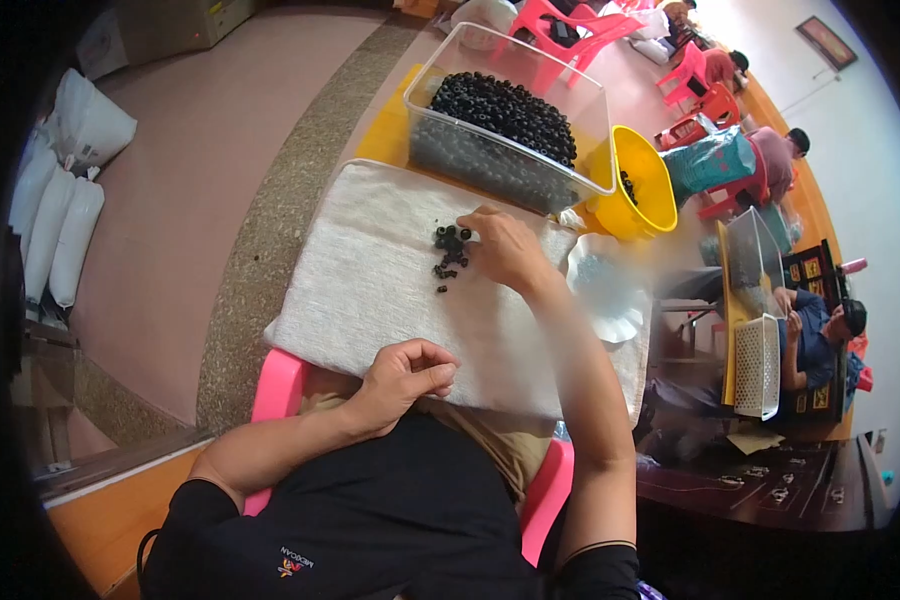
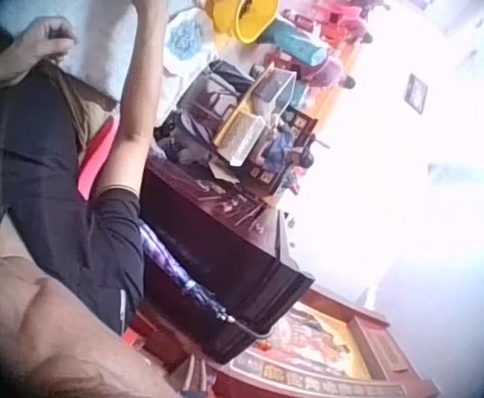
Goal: Sorting small black components from a container onto a white cloth.
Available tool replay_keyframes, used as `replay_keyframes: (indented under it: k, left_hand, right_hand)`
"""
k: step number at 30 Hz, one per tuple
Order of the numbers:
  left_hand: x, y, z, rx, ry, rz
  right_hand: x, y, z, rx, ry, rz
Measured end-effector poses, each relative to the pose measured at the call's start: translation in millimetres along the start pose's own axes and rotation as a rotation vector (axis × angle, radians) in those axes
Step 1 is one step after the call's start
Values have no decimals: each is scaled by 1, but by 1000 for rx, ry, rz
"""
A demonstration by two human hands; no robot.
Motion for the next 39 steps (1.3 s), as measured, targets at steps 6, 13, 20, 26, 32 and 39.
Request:
replay_keyframes:
  k: [6, 13, 20, 26, 32, 39]
  left_hand:
    - [-1, 2, 0, 5, -3, -1]
    - [-1, 8, -2, -55, 31, 0]
    - [0, 17, 4, -312, -38, -12]
    - [-1, 14, 3, -286, -37, -70]
    - [1, 8, -4, -290, 22, -65]
    - [2, 5, -5, -250, 45, -78]
  right_hand:
    - [-5, 6, 10, 0, -46, 36]
    - [-66, -27, -9, 348, 134, 107]
    - [-122, -85, -8, 622, 151, 53]
    - [-138, -91, -10, 558, 326, -87]
    - [-150, -85, -12, 557, 306, -21]
    - [-194, 3, -69, -202, 554, 239]
Point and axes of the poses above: each hand's wrist, its own x-axis towards the middle knuckle, its own z-axis out of the palm, y = z × x, the point moved 9 cm from there along x, towards the middle knuckle, and after that the axes turned 1 degree about y, right-handed, at the moved point
